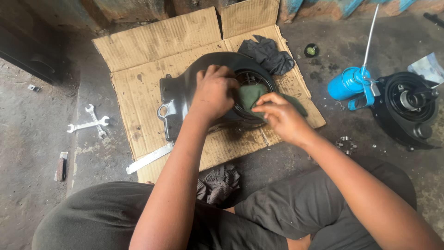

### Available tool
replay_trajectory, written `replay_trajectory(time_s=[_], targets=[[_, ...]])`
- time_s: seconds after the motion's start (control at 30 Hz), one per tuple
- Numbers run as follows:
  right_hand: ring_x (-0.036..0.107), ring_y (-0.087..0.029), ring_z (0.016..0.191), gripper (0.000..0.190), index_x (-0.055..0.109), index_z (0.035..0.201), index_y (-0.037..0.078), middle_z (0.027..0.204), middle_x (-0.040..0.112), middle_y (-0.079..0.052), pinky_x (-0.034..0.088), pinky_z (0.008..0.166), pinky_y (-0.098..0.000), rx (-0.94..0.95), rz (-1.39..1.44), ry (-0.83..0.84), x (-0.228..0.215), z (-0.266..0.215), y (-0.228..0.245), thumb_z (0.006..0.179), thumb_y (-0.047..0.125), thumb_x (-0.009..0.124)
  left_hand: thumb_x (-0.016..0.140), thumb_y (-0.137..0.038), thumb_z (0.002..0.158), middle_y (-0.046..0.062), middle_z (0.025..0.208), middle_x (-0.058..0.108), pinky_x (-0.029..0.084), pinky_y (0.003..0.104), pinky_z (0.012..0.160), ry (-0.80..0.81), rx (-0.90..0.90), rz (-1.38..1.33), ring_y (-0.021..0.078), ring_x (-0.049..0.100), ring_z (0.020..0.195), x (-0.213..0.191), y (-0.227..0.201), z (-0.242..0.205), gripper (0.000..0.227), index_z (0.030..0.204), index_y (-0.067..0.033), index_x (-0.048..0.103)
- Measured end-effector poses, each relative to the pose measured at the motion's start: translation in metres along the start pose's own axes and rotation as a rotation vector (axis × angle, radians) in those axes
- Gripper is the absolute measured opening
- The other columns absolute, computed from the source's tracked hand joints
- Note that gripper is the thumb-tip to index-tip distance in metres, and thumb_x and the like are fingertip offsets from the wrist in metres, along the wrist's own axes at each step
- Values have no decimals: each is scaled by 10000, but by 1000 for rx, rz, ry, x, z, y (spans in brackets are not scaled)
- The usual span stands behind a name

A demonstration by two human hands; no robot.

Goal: The person cleans a black engine cover component using a cloth and an oiler, wiping both the exterior and interior surfaces.

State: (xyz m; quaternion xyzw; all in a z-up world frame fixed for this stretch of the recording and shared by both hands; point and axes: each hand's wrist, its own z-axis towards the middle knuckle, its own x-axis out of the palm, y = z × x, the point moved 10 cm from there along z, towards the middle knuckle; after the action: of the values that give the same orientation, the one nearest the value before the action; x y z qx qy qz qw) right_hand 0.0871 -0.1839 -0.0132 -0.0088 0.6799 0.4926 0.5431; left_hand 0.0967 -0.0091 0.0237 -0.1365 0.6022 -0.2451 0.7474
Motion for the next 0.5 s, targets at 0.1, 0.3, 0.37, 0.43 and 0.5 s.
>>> replay_trajectory(time_s=[0.1, 0.3, 0.37, 0.43, 0.5], targets=[[715, -242, 959, 243, 750, 1158, 102, 1119, 679, -68, 582, 857, -376, -10, -206, -3, -5, 5, 16, 925, 124, 686, 676, -71, 734, -23, 1244, 668, 316, 469, 1087, -15, 38, -89, 236, 510, 1263, -2, -8, -2, 232, 893, -156, 822], [697, -265, 955, 213, 723, 1109, 20, 1057, 696, -94, 580, 843, -391, -303, -286, 3, -15, 7, 43, 914, 93, 679, 650, -20, 716, 33, 1248, 668, 306, 462, 1164, -18, -21, -162, 241, 515, 1329, 0, -1, -7, 495, 1200, -111, 701], [704, -242, 843, 210, 698, 1061, 4, 1046, 696, -98, 584, 777, -382, -112, -243, 27, -12, 13, 22, 894, 130, 701, 661, -41, 760, 64, 1324, 633, 304, 464, 1160, -151, 33, -144, 268, 493, 1340, -9, -6, -13, 567, 1322, -99, 613], [705, -235, 815, 193, 693, 1018, -2, 1030, 700, -102, 587, 756, -377, -101, -227, 8, -14, 11, 16, 889, 141, 711, 665, -51, 777, 77, 1366, 610, 303, 462, 1161, -211, 52, -131, 279, 481, 1349, -11, -7, -14, 615, 1383, -92, 565], [700, -243, 873, 144, 708, 978, 3, 1012, 708, -107, 590, 782, -376, -273, -228, -50, -15, 5, 28, 900, 124, 708, 661, -52, 769, 72, 1374, 601, 301, 454, 1167, -193, 29, -114, 275, 478, 1358, -7, -4, -14, 624, 1383, -89, 557]])
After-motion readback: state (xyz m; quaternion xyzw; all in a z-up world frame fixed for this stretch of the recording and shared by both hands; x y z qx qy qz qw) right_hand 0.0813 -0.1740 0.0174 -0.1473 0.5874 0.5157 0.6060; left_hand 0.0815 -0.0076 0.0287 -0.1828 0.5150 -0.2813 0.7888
